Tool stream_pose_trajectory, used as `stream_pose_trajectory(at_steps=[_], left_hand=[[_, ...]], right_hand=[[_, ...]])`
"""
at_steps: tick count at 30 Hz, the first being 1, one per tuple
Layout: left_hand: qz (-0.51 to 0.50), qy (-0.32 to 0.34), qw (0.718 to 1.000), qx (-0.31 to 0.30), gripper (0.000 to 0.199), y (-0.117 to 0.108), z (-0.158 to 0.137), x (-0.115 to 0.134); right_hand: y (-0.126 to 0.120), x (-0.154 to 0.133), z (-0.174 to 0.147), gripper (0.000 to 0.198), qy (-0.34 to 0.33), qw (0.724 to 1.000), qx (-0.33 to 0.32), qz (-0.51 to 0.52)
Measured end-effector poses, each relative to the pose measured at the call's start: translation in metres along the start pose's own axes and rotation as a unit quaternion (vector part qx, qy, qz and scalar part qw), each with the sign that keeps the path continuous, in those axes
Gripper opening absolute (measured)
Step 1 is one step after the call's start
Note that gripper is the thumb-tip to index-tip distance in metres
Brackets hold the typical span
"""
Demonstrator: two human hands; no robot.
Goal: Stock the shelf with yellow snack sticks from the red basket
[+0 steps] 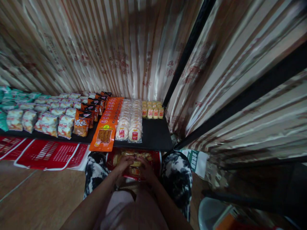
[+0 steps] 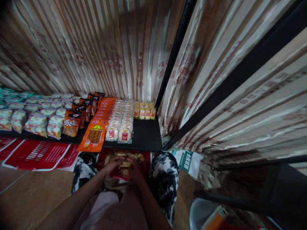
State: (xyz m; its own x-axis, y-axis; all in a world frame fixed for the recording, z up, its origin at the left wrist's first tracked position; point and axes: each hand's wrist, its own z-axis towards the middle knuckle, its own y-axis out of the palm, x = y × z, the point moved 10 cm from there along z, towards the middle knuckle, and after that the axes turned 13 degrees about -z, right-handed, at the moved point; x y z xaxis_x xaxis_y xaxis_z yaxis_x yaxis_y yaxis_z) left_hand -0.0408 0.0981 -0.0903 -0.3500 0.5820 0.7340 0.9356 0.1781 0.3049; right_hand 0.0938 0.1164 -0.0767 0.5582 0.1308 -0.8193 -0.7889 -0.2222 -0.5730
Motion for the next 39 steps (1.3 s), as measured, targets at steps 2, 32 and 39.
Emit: stream_pose_trajectory(at_steps=[2, 32, 39], left_hand=[[-0.001, 0.0, 1.0, 0.0, 0.031, -0.001, -0.001, 0.002], [-0.103, -0.015, 0.994, -0.042, 0.02, 0.016, -0.016, 0.014], [-0.119, -0.02, 0.992, -0.049, 0.031, 0.025, -0.019, 0.015]], right_hand=[[-0.002, -0.005, -0.002, 0.047, -0.007, 1.0, -0.003, -0.006], [-0.015, -0.011, -0.016, 0.045, 0.189, 0.964, 0.012, 0.185], [-0.029, -0.01, -0.019, 0.051, 0.209, 0.951, 0.058, 0.219]])
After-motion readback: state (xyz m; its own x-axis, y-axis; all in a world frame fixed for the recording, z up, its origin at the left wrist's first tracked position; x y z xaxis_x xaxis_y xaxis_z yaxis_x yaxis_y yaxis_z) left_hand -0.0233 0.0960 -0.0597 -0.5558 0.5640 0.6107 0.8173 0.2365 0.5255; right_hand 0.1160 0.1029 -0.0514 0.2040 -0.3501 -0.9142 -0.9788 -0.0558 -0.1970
